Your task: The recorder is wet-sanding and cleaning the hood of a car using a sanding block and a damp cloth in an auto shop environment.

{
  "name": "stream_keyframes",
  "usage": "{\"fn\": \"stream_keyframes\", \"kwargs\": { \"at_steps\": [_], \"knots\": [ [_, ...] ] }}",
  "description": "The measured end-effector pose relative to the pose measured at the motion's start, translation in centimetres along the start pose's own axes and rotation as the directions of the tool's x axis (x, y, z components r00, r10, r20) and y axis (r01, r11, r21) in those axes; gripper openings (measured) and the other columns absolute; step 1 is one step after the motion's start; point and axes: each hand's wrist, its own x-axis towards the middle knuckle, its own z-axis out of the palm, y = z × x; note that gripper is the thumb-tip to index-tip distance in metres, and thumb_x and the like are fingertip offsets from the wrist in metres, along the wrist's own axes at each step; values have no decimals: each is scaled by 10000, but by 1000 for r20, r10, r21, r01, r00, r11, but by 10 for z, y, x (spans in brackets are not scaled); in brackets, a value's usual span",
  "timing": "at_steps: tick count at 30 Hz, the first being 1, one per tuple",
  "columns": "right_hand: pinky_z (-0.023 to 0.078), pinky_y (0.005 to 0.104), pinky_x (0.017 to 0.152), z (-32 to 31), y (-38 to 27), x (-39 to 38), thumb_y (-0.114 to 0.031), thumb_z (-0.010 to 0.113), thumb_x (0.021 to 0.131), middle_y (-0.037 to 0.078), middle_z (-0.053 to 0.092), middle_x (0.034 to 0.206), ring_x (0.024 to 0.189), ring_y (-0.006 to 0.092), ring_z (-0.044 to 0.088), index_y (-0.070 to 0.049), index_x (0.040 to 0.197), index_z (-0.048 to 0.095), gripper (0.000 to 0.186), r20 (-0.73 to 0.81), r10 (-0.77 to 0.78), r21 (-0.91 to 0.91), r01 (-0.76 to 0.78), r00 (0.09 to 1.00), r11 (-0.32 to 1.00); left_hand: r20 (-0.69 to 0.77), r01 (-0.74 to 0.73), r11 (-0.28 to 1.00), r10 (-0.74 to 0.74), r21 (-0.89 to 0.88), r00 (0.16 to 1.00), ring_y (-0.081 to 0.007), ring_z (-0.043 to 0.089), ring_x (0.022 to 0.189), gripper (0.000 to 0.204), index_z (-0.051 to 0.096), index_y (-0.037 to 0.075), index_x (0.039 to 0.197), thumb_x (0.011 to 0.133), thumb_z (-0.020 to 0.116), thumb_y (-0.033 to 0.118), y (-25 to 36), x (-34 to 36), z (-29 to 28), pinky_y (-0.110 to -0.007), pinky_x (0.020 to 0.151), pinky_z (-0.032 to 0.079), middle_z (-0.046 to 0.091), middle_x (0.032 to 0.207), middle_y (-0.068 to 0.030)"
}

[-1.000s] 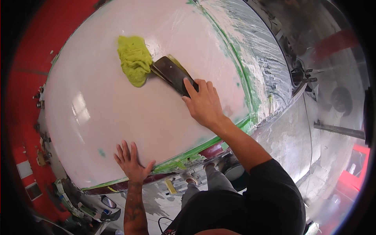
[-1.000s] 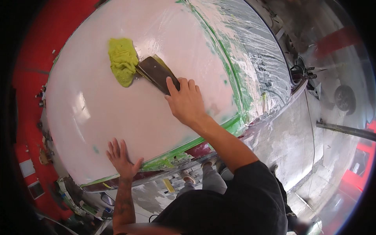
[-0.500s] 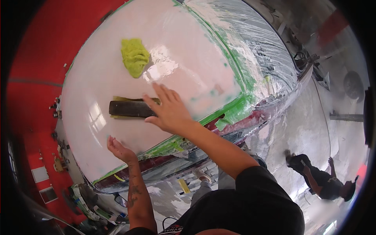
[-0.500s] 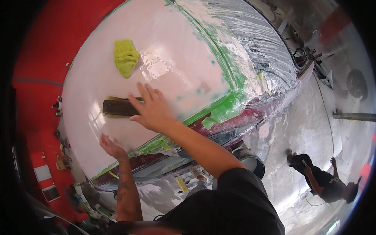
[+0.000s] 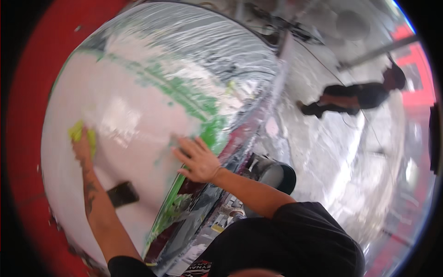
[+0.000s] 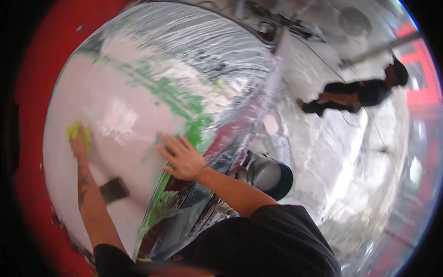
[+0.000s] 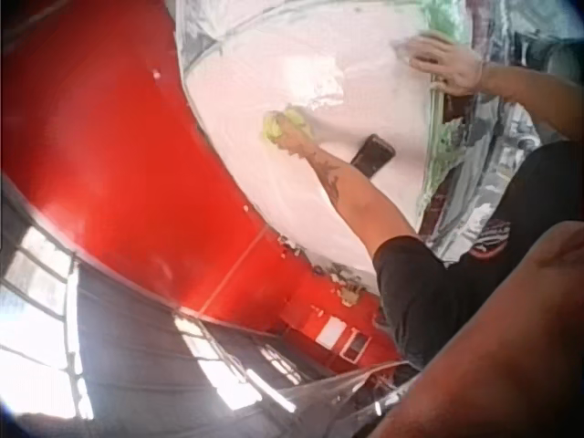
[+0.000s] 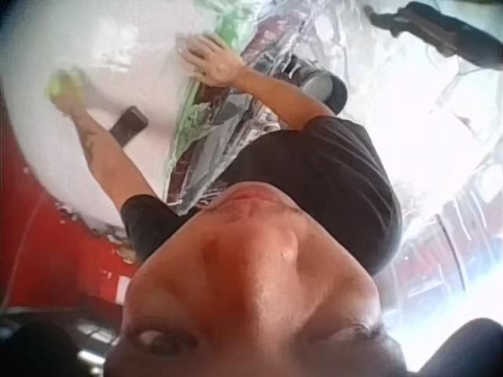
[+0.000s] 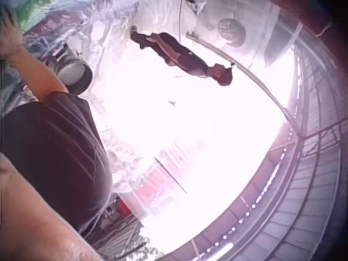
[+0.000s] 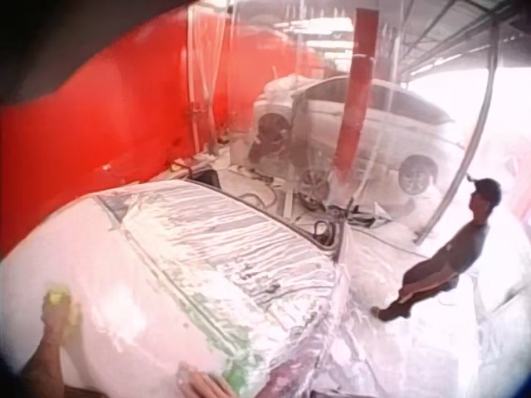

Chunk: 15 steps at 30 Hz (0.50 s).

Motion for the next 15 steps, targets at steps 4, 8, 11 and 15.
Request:
{"fn": "stream_keyframes", "kwargs": {
  "at_steps": [4,8,11,15],
  "knots": [
    [277,543,1179,2,10,-9,-405,655,913,222,397,1534,1395,372,429,-115,1478,454,666,-52,8,4,-8,999,1000,185,-194,849,319,-491,930,-303,653,1105,893,500,-74,1397,805,775,535,50,19,-5,-366,968,512,659,1254,-206],
    [293,513,1176,2,3,-1,-387,666,906,204,413,1536,1391,347,448,-121,1463,483,643,-40,-24,49,26,999,998,63,-231,902,271,-364,960,-285,667,1054,788,500,-39,1404,832,770,431,58,95,16,-359,926,524,664,1235,-190],
    [320,494,1157,-12,6,-4,-372,687,884,188,493,1482,1353,325,506,-122,1384,579,569,-39,66,-9,-67,997,998,19,-453,836,482,-311,876,-354,573,1243,929,435,-7,1483,791,776,510,130,98,48,-404,1060,448,587,1345,-230],
    [347,490,1138,-2,5,-2,-364,690,870,173,571,1413,1303,321,560,-133,1295,656,485,-27,40,-60,-41,999,997,8,-561,794,578,-233,816,-362,493,1339,860,447,47,1492,816,732,495,186,95,57,-409,1105,414,467,1495,-219]
  ]
}}
